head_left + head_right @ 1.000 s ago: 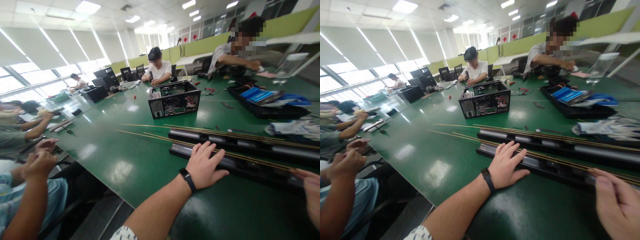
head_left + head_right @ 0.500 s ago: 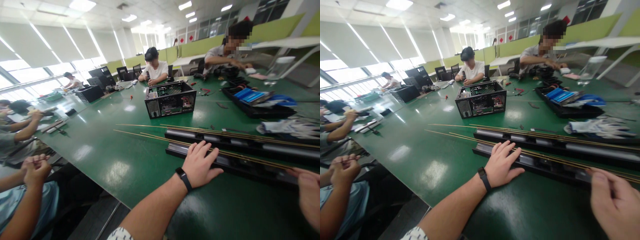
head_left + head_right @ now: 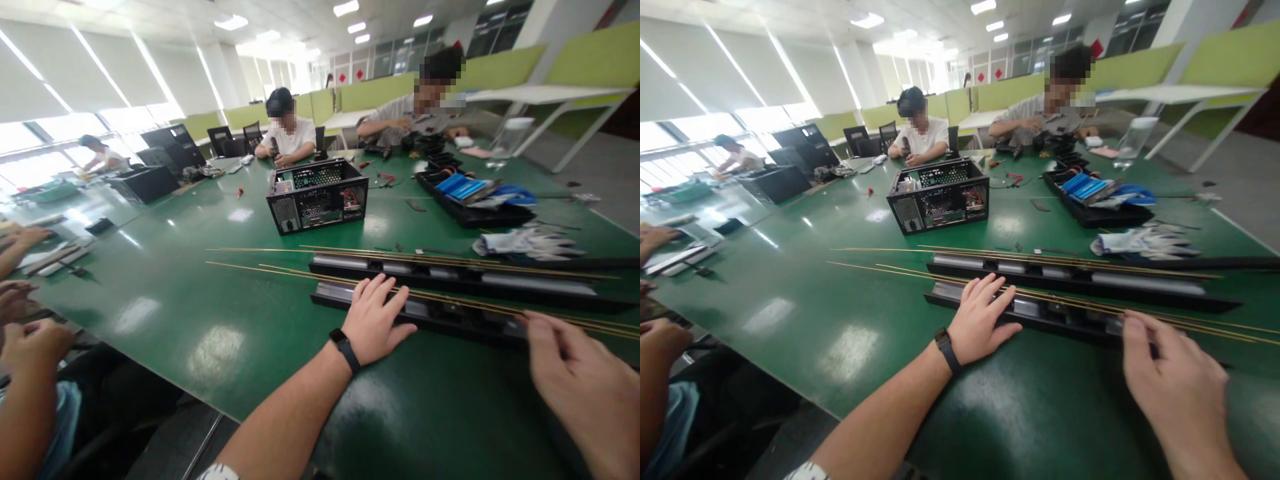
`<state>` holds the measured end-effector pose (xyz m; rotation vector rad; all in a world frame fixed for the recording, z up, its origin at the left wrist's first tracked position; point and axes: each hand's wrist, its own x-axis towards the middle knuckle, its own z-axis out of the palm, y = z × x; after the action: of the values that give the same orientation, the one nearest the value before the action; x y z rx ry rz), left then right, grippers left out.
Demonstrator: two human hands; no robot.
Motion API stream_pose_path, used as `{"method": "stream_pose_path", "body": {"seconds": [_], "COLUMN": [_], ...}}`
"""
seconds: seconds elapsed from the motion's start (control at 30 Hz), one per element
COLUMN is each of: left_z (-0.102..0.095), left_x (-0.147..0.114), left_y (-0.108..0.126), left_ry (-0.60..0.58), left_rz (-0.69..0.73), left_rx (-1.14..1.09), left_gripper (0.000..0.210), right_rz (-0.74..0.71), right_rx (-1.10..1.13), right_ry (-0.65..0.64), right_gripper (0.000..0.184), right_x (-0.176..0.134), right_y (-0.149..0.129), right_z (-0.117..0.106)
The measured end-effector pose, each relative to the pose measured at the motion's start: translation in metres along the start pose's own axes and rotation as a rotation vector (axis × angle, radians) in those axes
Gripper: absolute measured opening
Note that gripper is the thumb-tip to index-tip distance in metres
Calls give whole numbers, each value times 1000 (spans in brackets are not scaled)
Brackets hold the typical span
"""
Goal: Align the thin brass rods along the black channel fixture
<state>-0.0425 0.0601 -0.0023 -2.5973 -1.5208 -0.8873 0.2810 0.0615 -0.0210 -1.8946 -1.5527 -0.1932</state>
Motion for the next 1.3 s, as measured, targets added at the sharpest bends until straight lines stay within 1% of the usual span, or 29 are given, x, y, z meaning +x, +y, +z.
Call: {"method": "stream_pose_path", "body": {"seconds": [0.03,0.1,0.2,0.27,0.37,0.43,0.5,0.57,0.67,0.73,0.77,0.83,0.9,0.93,0.97,1.07,1.13,1.2,1.3], "left_z": [-1,-2,-3,-2,-1,-1,-1,-1,-2,-2,-2,-1,-1,-1,0,0,0,0,-1], "left_x": [0,1,1,1,0,0,0,0,0,0,0,0,-1,-1,-1,-1,-2,-2,-2], "left_y": [0,1,1,1,0,0,0,0,0,0,0,0,0,0,0,0,0,0,0], "left_ry": [-3,-9,-10,-7,-1,1,0,-1,-2,-5,-5,-4,1,5,6,12,10,9,10], "left_rz": [-3,-8,-5,-3,-3,-3,-4,-4,3,2,0,-4,-4,-2,-2,-4,-1,-1,5], "left_rx": [-1,-4,-10,-12,-12,-13,-15,-11,-4,-3,-3,-3,-2,-2,-2,7,14,19,28], "left_gripper": [68,67,67,67,67,67,66,66,66,66,66,66,65,65,64,63,63,63,62], "right_rz": [11,95,210,227,164,84,52,93,208,226,207,122,45,31,46,173,208,147,3], "right_rx": [33,28,-46,-47,46,109,113,72,-5,-12,5,60,95,98,84,24,39,100,163], "right_ry": [-42,-55,-47,-28,-16,-56,-78,-67,-36,-16,-5,0,-13,-17,-10,4,3,3,-17], "right_gripper": [53,56,59,57,54,56,59,62,64,63,62,58,54,54,54,59,58,55,50], "right_x": [1,4,8,8,4,2,0,1,4,4,4,2,1,0,1,2,2,0,-4], "right_y": [-8,-15,-14,-13,-21,-29,-32,-30,-21,-18,-18,-22,-27,-29,-29,-26,-24,-25,-29], "right_z": [-4,-11,-18,-20,-20,-19,-20,-21,-22,-22,-21,-20,-20,-20,-21,-23,-23,-22,-19]}}
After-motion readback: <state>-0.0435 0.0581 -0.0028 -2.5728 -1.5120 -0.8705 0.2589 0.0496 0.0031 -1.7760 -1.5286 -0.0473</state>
